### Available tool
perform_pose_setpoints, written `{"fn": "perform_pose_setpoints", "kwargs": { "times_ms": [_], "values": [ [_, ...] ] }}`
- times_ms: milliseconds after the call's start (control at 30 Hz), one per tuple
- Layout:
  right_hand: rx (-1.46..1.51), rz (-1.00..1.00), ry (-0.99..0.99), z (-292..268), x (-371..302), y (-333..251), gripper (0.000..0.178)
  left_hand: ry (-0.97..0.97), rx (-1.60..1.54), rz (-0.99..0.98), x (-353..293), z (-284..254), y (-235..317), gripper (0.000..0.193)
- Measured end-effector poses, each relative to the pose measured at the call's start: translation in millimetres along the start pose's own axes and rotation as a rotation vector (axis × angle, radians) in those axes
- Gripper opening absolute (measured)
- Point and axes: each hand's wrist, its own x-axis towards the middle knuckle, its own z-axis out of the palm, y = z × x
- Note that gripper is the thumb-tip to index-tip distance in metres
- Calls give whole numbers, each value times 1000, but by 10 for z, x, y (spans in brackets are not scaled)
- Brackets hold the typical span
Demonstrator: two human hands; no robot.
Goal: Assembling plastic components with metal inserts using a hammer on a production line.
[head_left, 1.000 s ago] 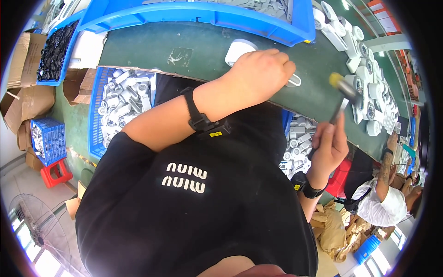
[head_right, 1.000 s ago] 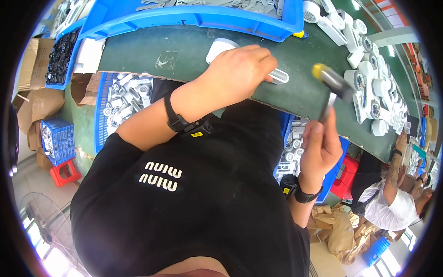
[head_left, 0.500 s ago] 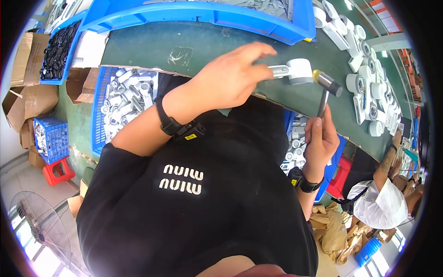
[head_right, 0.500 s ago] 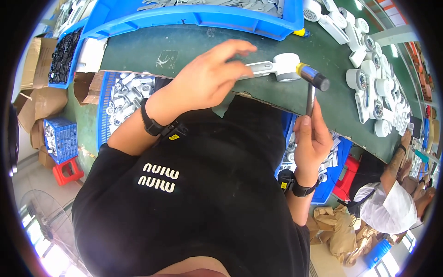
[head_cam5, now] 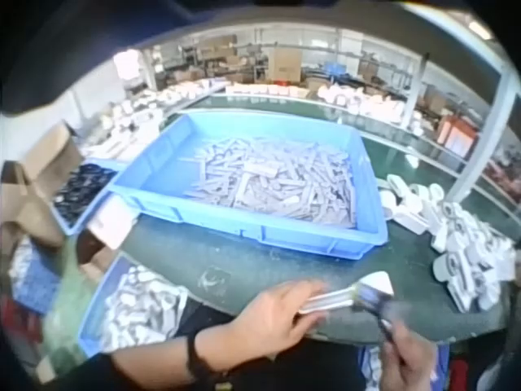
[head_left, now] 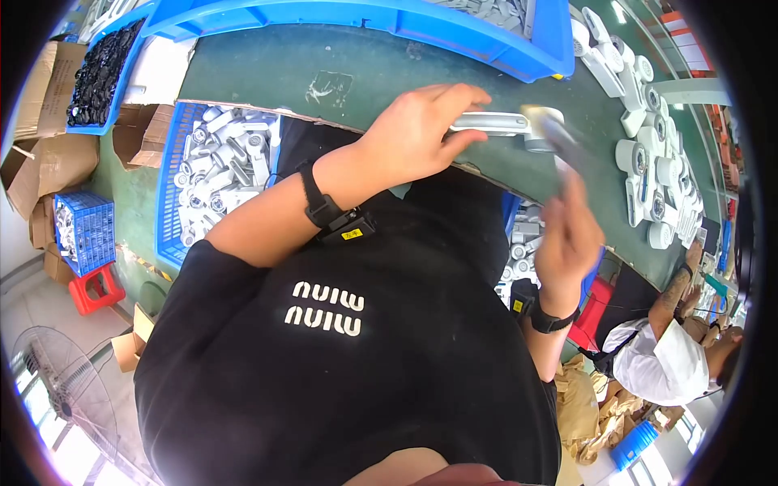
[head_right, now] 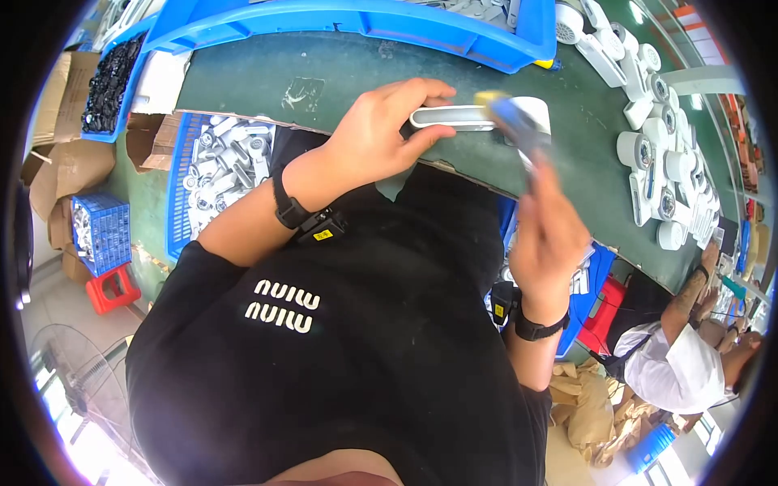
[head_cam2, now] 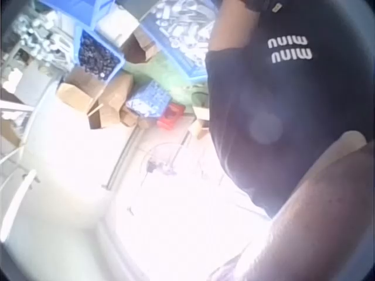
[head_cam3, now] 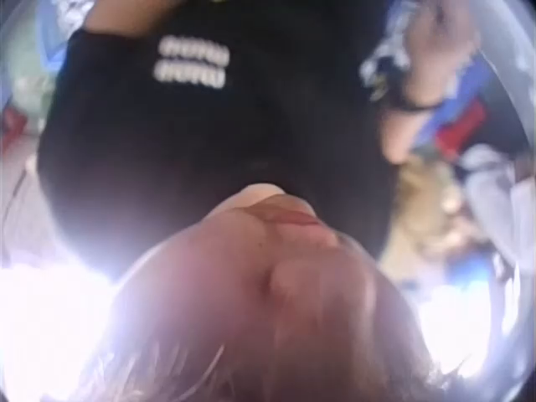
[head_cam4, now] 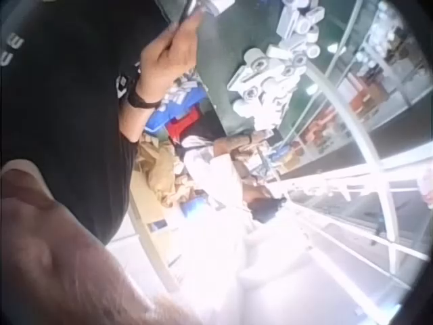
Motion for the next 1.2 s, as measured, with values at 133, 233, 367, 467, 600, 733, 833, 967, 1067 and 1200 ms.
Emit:
{"fn": "perform_pose_setpoints", "kwargs": {
  "times_ms": [133,233,367,467,600,733,833,967,1067,1200],
  "values": [
    [-83,154,-193,33,69,-140,43,1,-75,-108,-8,-29,49,38],
    [490,230,251,-12,-123,-168,42,-40,14,16,-4,-6,3,26],
    [367,258,277,25,-101,-49,43,20,15,79,-20,47,-12,18],
    [11,318,7,-29,0,-67,44,42,35,90,-49,50,-20,17],
    [342,345,216,-19,-54,-175,46,42,28,95,-37,69,-27,18],
    [75,339,32,15,-3,-137,45,36,38,87,-48,59,-24,18],
    [-186,235,-157,-4,-22,-129,42,41,25,92,-49,69,-28,18],
    [187,392,285,-21,-167,-153,47,48,36,89,-56,63,-1,18],
    [278,392,269,35,-193,3,48,56,32,101,-35,81,3,18],
    [103,529,-194,-52,28,-149,50,58,44,101,-62,72,-34,18]
  ]
}}
